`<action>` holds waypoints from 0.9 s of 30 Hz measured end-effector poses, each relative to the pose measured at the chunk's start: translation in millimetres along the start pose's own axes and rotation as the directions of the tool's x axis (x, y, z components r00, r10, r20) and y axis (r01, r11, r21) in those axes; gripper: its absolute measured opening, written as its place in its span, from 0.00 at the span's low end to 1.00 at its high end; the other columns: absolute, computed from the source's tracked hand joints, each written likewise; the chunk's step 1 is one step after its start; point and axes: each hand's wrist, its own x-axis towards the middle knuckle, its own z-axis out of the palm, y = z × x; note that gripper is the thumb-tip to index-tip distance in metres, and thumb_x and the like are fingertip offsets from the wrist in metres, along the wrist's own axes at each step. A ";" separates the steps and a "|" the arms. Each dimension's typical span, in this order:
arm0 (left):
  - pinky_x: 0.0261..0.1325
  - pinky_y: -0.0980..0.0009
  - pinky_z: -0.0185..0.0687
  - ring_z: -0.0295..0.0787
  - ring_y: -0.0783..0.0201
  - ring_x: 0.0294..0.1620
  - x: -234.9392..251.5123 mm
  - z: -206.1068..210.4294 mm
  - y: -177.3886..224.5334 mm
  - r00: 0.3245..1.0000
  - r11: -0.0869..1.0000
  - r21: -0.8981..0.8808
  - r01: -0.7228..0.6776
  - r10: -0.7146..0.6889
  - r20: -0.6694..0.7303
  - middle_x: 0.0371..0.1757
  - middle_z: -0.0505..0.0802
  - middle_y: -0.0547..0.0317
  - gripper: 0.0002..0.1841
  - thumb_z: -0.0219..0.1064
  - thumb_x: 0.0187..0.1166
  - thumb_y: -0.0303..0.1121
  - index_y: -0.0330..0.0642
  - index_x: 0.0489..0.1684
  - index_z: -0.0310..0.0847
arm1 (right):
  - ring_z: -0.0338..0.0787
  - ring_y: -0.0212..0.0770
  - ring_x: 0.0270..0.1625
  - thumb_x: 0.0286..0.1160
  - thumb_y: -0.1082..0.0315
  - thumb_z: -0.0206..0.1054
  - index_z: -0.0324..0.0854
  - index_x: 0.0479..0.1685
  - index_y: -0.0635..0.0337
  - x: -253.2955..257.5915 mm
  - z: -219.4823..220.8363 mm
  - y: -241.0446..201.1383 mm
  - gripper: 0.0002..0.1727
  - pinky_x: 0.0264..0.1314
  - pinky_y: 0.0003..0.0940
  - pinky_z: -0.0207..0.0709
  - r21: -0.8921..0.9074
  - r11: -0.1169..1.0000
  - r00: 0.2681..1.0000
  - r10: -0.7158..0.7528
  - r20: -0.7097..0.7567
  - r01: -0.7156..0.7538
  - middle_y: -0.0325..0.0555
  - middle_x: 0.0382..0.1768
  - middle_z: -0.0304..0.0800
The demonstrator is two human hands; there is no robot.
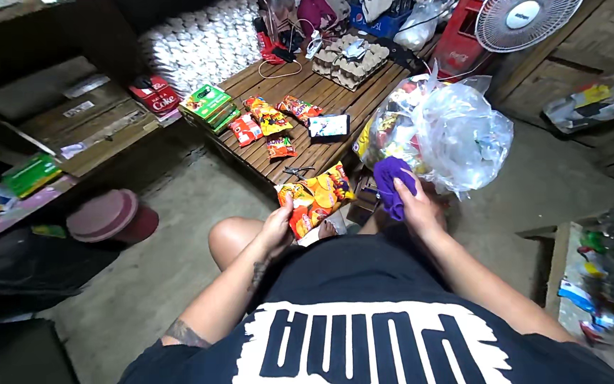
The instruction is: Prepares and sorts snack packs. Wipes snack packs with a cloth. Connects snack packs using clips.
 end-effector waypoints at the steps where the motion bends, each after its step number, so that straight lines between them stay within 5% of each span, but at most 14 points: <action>1: 0.63 0.60 0.88 0.91 0.60 0.56 0.1 0.7 -0.1 0.999 0.999 -0.032 -0.006 0.007 0.037 0.52 0.93 0.51 0.34 0.22 0.95 0.49 0.37 0.66 0.73 | 0.81 0.44 0.71 0.86 0.55 0.58 0.68 0.83 0.57 -1.5 4.9 -4.2 0.29 0.70 0.44 0.78 -0.065 0.997 0.998 -0.051 0.029 0.053 0.60 0.78 0.70; 3: 0.65 0.59 0.87 0.91 0.60 0.59 1.5 3.9 -1.4 0.994 0.997 -0.081 -0.018 0.026 0.107 0.54 0.92 0.51 0.34 0.20 0.94 0.50 0.38 0.67 0.72 | 0.74 0.56 0.79 0.81 0.54 0.62 0.76 0.77 0.55 -6.3 20.6 -9.6 0.27 0.73 0.53 0.76 -0.184 0.964 0.979 -0.171 0.115 0.190 0.68 0.82 0.63; 5: 0.67 0.59 0.86 0.90 0.59 0.60 4.8 8.9 -4.7 0.988 0.993 -0.114 -0.035 0.051 0.147 0.56 0.92 0.50 0.35 0.20 0.94 0.51 0.39 0.69 0.71 | 0.72 0.66 0.79 0.75 0.57 0.69 0.85 0.67 0.52 -15.9 41.4 -10.0 0.22 0.73 0.63 0.74 -0.270 0.851 0.885 -0.387 0.257 0.451 0.72 0.79 0.67; 7: 0.67 0.59 0.85 0.90 0.61 0.59 7.6 13.1 -10.4 0.983 0.989 -0.136 -0.052 0.074 0.166 0.54 0.92 0.53 0.33 0.21 0.94 0.49 0.41 0.66 0.72 | 0.73 0.67 0.80 0.68 0.61 0.73 0.90 0.62 0.41 -27.6 60.0 -10.5 0.20 0.76 0.69 0.69 -0.272 0.633 0.673 -0.567 0.474 0.725 0.66 0.77 0.75; 9: 0.59 0.63 0.88 0.91 0.65 0.53 4.5 18.2 -16.4 0.991 0.989 -0.133 -0.062 0.078 0.113 0.47 0.93 0.60 0.28 0.22 0.93 0.41 0.46 0.57 0.74 | 0.71 0.64 0.83 0.71 0.57 0.71 0.89 0.65 0.32 -34.4 71.3 -12.5 0.20 0.82 0.70 0.61 -0.223 0.424 0.461 -0.616 0.639 0.878 0.57 0.79 0.76; 10: 0.58 0.63 0.88 0.91 0.66 0.52 4.0 18.3 -19.1 0.991 0.986 -0.160 -0.055 0.073 0.111 0.46 0.94 0.60 0.27 0.23 0.92 0.40 0.47 0.55 0.75 | 0.71 0.62 0.84 0.74 0.55 0.69 0.88 0.66 0.31 -33.9 73.3 -12.8 0.20 0.84 0.69 0.59 -0.232 0.371 0.425 -0.615 0.664 0.899 0.53 0.80 0.76; 13: 0.67 0.57 0.85 0.90 0.59 0.62 6.5 10.0 -25.1 0.965 0.952 -0.306 0.009 0.072 0.252 0.57 0.93 0.52 0.31 0.27 0.94 0.50 0.44 0.64 0.77 | 0.73 0.59 0.83 0.74 0.59 0.68 0.87 0.65 0.31 -16.7 66.3 -11.6 0.20 0.83 0.69 0.62 -0.337 0.456 0.565 -0.604 0.563 0.824 0.54 0.78 0.78; 16: 0.73 0.50 0.81 0.88 0.51 0.68 6.1 -0.1 -29.8 0.938 0.908 -0.414 0.055 0.095 0.333 0.63 0.91 0.45 0.32 0.40 0.91 0.59 0.41 0.70 0.77 | 0.74 0.73 0.77 0.63 0.69 0.76 0.86 0.68 0.40 10.3 50.1 -2.5 0.28 0.73 0.72 0.71 -0.395 0.683 0.789 -0.530 0.312 0.615 0.71 0.76 0.73; 19: 0.74 0.47 0.80 0.87 0.49 0.69 5.5 -7.8 -28.5 0.932 0.879 -0.473 0.066 0.115 0.345 0.65 0.90 0.43 0.32 0.45 0.90 0.60 0.42 0.70 0.79 | 0.75 0.69 0.76 0.74 0.66 0.74 0.81 0.73 0.49 27.7 32.4 0.5 0.25 0.73 0.63 0.74 -0.392 0.842 0.928 -0.349 0.129 0.371 0.72 0.76 0.70; 22: 0.70 0.50 0.83 0.89 0.50 0.66 4.7 -6.4 -24.8 0.946 0.868 -0.495 0.044 0.123 0.300 0.62 0.91 0.42 0.32 0.43 0.91 0.59 0.41 0.68 0.80 | 0.75 0.68 0.77 0.75 0.60 0.72 0.82 0.71 0.51 18.3 33.4 2.4 0.24 0.74 0.62 0.75 -0.380 0.842 0.923 -0.366 0.117 0.382 0.72 0.76 0.70; 27: 0.71 0.54 0.84 0.89 0.55 0.65 6.0 6.1 -29.1 0.951 0.928 -0.371 0.040 0.079 0.300 0.62 0.91 0.46 0.31 0.35 0.93 0.56 0.42 0.69 0.76 | 0.64 0.66 0.86 0.79 0.47 0.66 0.87 0.67 0.36 -8.4 56.1 2.9 0.20 0.82 0.66 0.64 -0.408 0.623 0.744 -0.538 0.395 0.667 0.62 0.82 0.69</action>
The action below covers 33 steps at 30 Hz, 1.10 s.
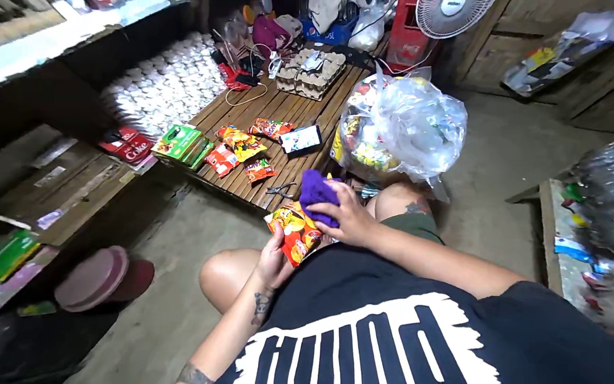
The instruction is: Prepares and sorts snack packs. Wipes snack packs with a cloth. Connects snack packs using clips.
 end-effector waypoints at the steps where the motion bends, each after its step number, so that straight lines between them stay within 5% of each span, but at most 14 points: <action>1: 0.71 0.55 0.84 0.89 0.55 0.65 -0.9 1.1 -1.3 1.000 1.000 0.004 0.016 -0.016 0.010 0.62 0.92 0.47 0.31 0.37 0.93 0.56 0.42 0.69 0.77 | 0.64 0.64 0.87 0.79 0.48 0.67 0.86 0.68 0.34 0.7 -0.2 0.9 0.20 0.83 0.65 0.64 -0.011 1.000 1.000 -0.009 0.022 0.009 0.61 0.82 0.69; 4: 0.72 0.56 0.83 0.89 0.56 0.66 -5.8 1.2 -0.7 0.997 1.000 0.001 0.031 -0.031 0.072 0.63 0.92 0.48 0.30 0.44 0.91 0.57 0.44 0.68 0.80 | 0.70 0.71 0.81 0.66 0.69 0.76 0.86 0.67 0.43 9.5 -9.7 21.0 0.25 0.75 0.67 0.72 0.113 0.984 0.990 0.141 -0.011 -0.139 0.71 0.80 0.68; 7: 0.71 0.56 0.84 0.90 0.57 0.66 -11.6 -0.3 6.7 0.999 0.998 0.064 0.031 -0.033 0.040 0.62 0.92 0.49 0.30 0.43 0.91 0.58 0.44 0.69 0.79 | 0.75 0.70 0.77 0.64 0.77 0.76 0.85 0.69 0.48 27.2 -36.6 50.8 0.29 0.74 0.65 0.74 0.131 0.940 0.947 0.320 -0.035 -0.314 0.75 0.78 0.69; 11: 0.66 0.57 0.88 0.92 0.57 0.61 -11.4 -5.9 16.3 1.000 0.999 0.049 0.002 -0.001 -0.020 0.59 0.94 0.49 0.30 0.42 0.92 0.56 0.44 0.66 0.81 | 0.73 0.77 0.77 0.60 0.79 0.73 0.87 0.66 0.48 51.7 -89.3 92.4 0.29 0.75 0.72 0.68 -0.132 0.952 0.953 0.254 -0.166 -0.277 0.77 0.77 0.70; 15: 0.67 0.53 0.86 0.91 0.53 0.62 1.1 -22.1 18.6 0.996 0.995 -0.070 -0.069 0.065 -0.058 0.59 0.93 0.44 0.30 0.38 0.94 0.53 0.41 0.66 0.80 | 0.64 0.81 0.82 0.53 0.83 0.74 0.85 0.69 0.49 70.5 -129.8 144.3 0.35 0.76 0.79 0.61 -0.350 0.826 0.892 0.364 -0.269 -0.442 0.74 0.81 0.65; 17: 0.65 0.51 0.87 0.92 0.51 0.61 8.5 -29.2 22.0 0.993 0.990 -0.111 -0.082 0.071 -0.094 0.58 0.93 0.42 0.30 0.37 0.94 0.53 0.40 0.65 0.80 | 0.56 0.79 0.87 0.57 0.80 0.74 0.81 0.75 0.48 70.3 -127.7 176.1 0.37 0.78 0.81 0.56 -0.373 0.763 0.847 0.443 -0.295 -0.529 0.70 0.87 0.57; 20: 0.64 0.51 0.88 0.92 0.50 0.59 21.9 -36.1 35.8 0.992 0.991 -0.117 -0.062 0.048 -0.118 0.57 0.93 0.41 0.30 0.37 0.94 0.53 0.40 0.64 0.81 | 0.47 0.75 0.92 0.75 0.63 0.71 0.73 0.84 0.45 63.4 -104.2 214.8 0.33 0.86 0.77 0.46 -0.419 0.720 0.828 0.529 -0.183 -0.553 0.67 0.93 0.45; 23: 0.62 0.50 0.89 0.93 0.50 0.57 45.5 -43.9 51.8 0.989 0.996 -0.089 -0.006 -0.007 -0.145 0.55 0.93 0.42 0.30 0.36 0.94 0.52 0.40 0.62 0.80 | 0.50 0.74 0.91 0.83 0.61 0.60 0.69 0.87 0.45 61.1 -74.3 231.0 0.30 0.89 0.72 0.42 -0.460 0.719 0.831 0.551 -0.081 -0.522 0.72 0.91 0.46; 28: 0.60 0.42 0.87 0.92 0.44 0.58 96.6 -66.7 51.8 0.977 0.989 -0.100 0.114 -0.129 -0.167 0.56 0.92 0.39 0.33 0.34 0.93 0.56 0.41 0.64 0.79 | 0.49 0.75 0.92 0.83 0.61 0.59 0.70 0.87 0.48 52.2 -53.6 216.1 0.30 0.89 0.73 0.41 -0.450 0.735 0.843 0.531 -0.083 -0.507 0.74 0.91 0.46; 33: 0.49 0.42 0.90 0.92 0.40 0.54 117.3 -102.2 31.2 0.960 0.970 -0.179 0.163 -0.198 -0.199 0.55 0.92 0.38 0.35 0.29 0.92 0.58 0.42 0.67 0.76 | 0.39 0.72 0.94 0.80 0.53 0.68 0.75 0.83 0.48 48.4 -86.4 186.7 0.30 0.91 0.71 0.39 -0.184 0.820 0.833 0.553 0.015 -0.542 0.70 0.93 0.38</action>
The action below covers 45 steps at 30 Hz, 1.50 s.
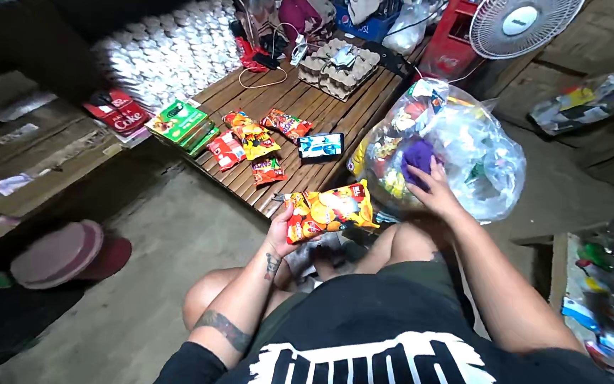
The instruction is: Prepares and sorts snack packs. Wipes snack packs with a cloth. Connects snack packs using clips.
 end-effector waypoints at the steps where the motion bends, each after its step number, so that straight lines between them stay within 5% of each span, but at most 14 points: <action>1: 0.49 0.42 0.90 0.93 0.41 0.54 0.6 -1.5 -1.4 1.000 1.000 0.006 0.001 -0.001 0.000 0.55 0.92 0.39 0.35 0.29 0.92 0.57 0.42 0.67 0.76 | 0.43 0.68 0.94 0.80 0.53 0.66 0.79 0.79 0.50 -9.4 -5.5 -5.6 0.28 0.91 0.68 0.44 0.061 0.997 0.998 -0.044 -0.049 0.047 0.66 0.93 0.44; 4: 0.50 0.43 0.91 0.93 0.43 0.55 0.4 -7.5 -1.2 0.999 1.000 0.011 0.023 -0.023 0.028 0.55 0.93 0.41 0.34 0.29 0.92 0.56 0.44 0.66 0.78 | 0.73 0.46 0.83 0.83 0.58 0.58 0.87 0.61 0.61 -35.6 -3.4 -26.4 0.21 0.85 0.48 0.66 0.292 0.935 0.969 -0.150 -0.195 0.204 0.53 0.78 0.78; 6: 0.52 0.42 0.90 0.92 0.43 0.57 -0.2 -12.8 -1.4 0.997 0.999 -0.021 0.046 -0.045 0.064 0.57 0.93 0.41 0.34 0.30 0.92 0.57 0.45 0.66 0.78 | 0.85 0.37 0.68 0.86 0.62 0.53 0.81 0.65 0.69 -48.7 10.3 -39.6 0.21 0.73 0.36 0.78 0.488 0.866 0.993 -0.109 -0.033 0.112 0.50 0.65 0.86; 8: 0.52 0.42 0.90 0.92 0.43 0.56 -1.6 -15.5 -1.7 0.993 0.997 -0.029 0.067 -0.064 0.095 0.57 0.93 0.42 0.33 0.31 0.92 0.56 0.45 0.66 0.78 | 0.90 0.38 0.60 0.90 0.58 0.47 0.70 0.77 0.67 -52.8 25.9 -51.5 0.27 0.65 0.37 0.84 0.555 0.821 0.962 -0.027 0.272 -0.134 0.50 0.63 0.88; 10: 0.52 0.44 0.91 0.93 0.44 0.57 -4.3 -17.0 -2.6 0.989 0.996 -0.012 0.091 -0.089 0.119 0.57 0.93 0.43 0.32 0.32 0.92 0.55 0.45 0.65 0.79 | 0.90 0.35 0.55 0.92 0.56 0.43 0.68 0.79 0.66 -52.8 40.0 -60.2 0.28 0.61 0.35 0.85 0.521 0.810 0.897 0.015 0.441 -0.270 0.47 0.58 0.88; 12: 0.52 0.44 0.91 0.93 0.46 0.57 -5.6 -19.4 -5.5 0.985 0.994 0.016 0.110 -0.112 0.130 0.57 0.94 0.44 0.32 0.32 0.92 0.56 0.47 0.66 0.80 | 0.88 0.28 0.49 0.93 0.56 0.42 0.75 0.68 0.68 -52.6 50.2 -62.9 0.26 0.57 0.29 0.84 0.510 0.816 0.879 -0.005 0.477 -0.272 0.42 0.49 0.87; 15: 0.51 0.44 0.92 0.93 0.46 0.56 -6.0 -22.8 -9.5 0.979 0.991 0.031 0.131 -0.135 0.151 0.57 0.94 0.45 0.31 0.34 0.91 0.56 0.48 0.66 0.79 | 0.89 0.23 0.51 0.93 0.53 0.43 0.80 0.63 0.66 -49.9 57.4 -60.3 0.27 0.60 0.26 0.85 0.521 0.804 0.849 -0.037 0.527 -0.288 0.39 0.50 0.91; 28: 0.46 0.48 0.94 0.95 0.49 0.54 -2.7 -23.5 -13.4 0.961 0.977 0.073 0.203 -0.213 0.176 0.55 0.95 0.48 0.30 0.34 0.91 0.56 0.50 0.64 0.80 | 0.91 0.23 0.50 0.85 0.54 0.60 0.84 0.49 0.54 -61.0 63.4 -49.5 0.15 0.60 0.25 0.85 0.706 0.600 0.853 -0.072 0.517 -0.377 0.29 0.43 0.94; 34: 0.42 0.60 0.93 0.95 0.59 0.49 2.4 -20.5 -17.4 0.975 0.936 0.274 0.221 -0.220 -0.036 0.51 0.95 0.54 0.32 0.28 0.94 0.55 0.48 0.65 0.78 | 0.92 0.20 0.43 0.81 0.61 0.63 0.87 0.41 0.50 -66.1 53.9 -63.5 0.08 0.54 0.21 0.85 0.758 0.543 0.882 -0.064 0.466 -0.361 0.26 0.38 0.96; 37: 0.55 0.64 0.90 0.93 0.64 0.52 7.2 -20.5 -21.8 0.973 0.913 0.337 0.231 -0.215 -0.084 0.52 0.93 0.57 0.31 0.29 0.95 0.54 0.45 0.69 0.74 | 0.92 0.21 0.39 0.77 0.59 0.69 0.89 0.35 0.47 -68.2 50.3 -70.6 0.07 0.49 0.20 0.86 0.783 0.501 0.890 -0.052 0.453 -0.369 0.27 0.35 0.96; 41: 0.41 0.71 0.87 0.91 0.68 0.38 12.2 -24.7 -24.7 0.946 0.805 0.496 0.326 -0.280 -0.167 0.42 0.94 0.61 0.33 0.30 0.93 0.59 0.46 0.63 0.78 | 0.94 0.24 0.39 0.72 0.54 0.75 0.91 0.39 0.48 -70.8 49.1 -73.2 0.10 0.47 0.23 0.88 0.833 0.421 0.891 -0.111 0.439 -0.358 0.31 0.36 0.97; 45: 0.43 0.69 0.87 0.92 0.66 0.39 15.2 -28.3 -28.8 0.921 0.760 0.521 0.389 -0.317 -0.225 0.42 0.94 0.60 0.33 0.31 0.93 0.59 0.45 0.66 0.76 | 0.95 0.25 0.40 0.73 0.56 0.75 0.93 0.40 0.48 -73.2 45.8 -82.6 0.08 0.48 0.24 0.89 0.852 0.385 0.892 -0.131 0.432 -0.356 0.32 0.37 0.98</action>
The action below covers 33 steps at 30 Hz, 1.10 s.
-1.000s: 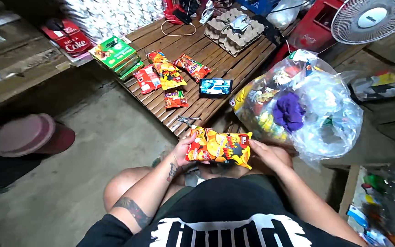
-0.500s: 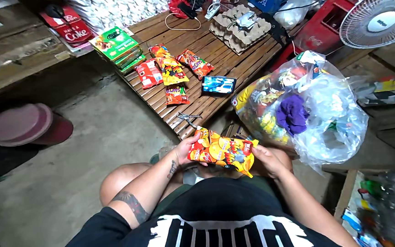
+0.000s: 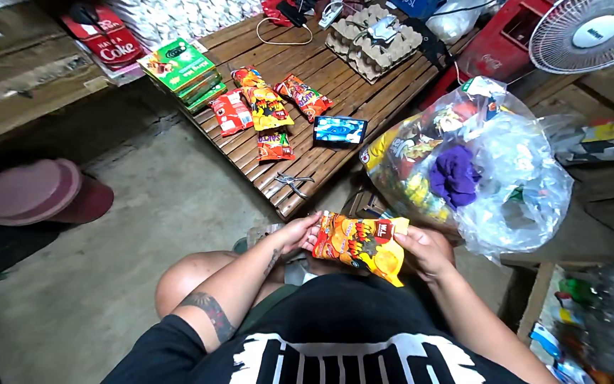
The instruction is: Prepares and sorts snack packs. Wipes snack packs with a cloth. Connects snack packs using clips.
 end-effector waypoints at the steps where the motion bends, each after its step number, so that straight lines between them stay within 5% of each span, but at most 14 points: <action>1: 0.43 0.69 0.87 0.92 0.67 0.38 0.2 0.5 -0.4 1.000 1.000 0.005 0.002 -0.002 0.001 0.42 0.93 0.61 0.33 0.31 0.93 0.59 0.45 0.64 0.77 | 0.95 0.25 0.40 0.73 0.57 0.74 0.93 0.41 0.49 0.1 -0.1 0.9 0.08 0.48 0.24 0.89 0.005 1.000 1.000 -0.002 0.013 0.002 0.33 0.38 0.98; 12: 0.45 0.69 0.88 0.92 0.67 0.38 2.6 -1.8 -3.3 1.000 1.000 0.028 -0.010 0.009 0.009 0.40 0.93 0.60 0.31 0.35 0.94 0.58 0.43 0.60 0.79 | 0.95 0.27 0.40 0.75 0.59 0.73 0.93 0.41 0.52 -1.5 5.2 1.5 0.08 0.48 0.26 0.89 0.027 1.000 1.000 -0.004 0.028 0.003 0.35 0.38 0.98; 18: 0.49 0.67 0.89 0.93 0.65 0.44 3.2 -1.6 -4.2 0.999 0.999 0.046 -0.027 0.028 -0.024 0.46 0.94 0.57 0.29 0.40 0.94 0.55 0.42 0.71 0.74 | 0.95 0.27 0.41 0.75 0.56 0.74 0.93 0.43 0.51 -3.1 6.8 -1.0 0.10 0.49 0.27 0.90 0.032 0.999 0.998 -0.005 0.066 0.003 0.35 0.39 0.98; 33: 0.44 0.70 0.88 0.91 0.68 0.37 2.8 -0.6 -3.6 0.997 0.998 0.041 -0.041 0.044 -0.059 0.40 0.92 0.60 0.24 0.44 0.95 0.51 0.42 0.68 0.74 | 0.95 0.26 0.42 0.74 0.55 0.75 0.94 0.42 0.49 -5.4 11.6 -6.1 0.10 0.49 0.25 0.89 0.023 1.000 0.994 -0.015 0.112 0.012 0.34 0.40 0.98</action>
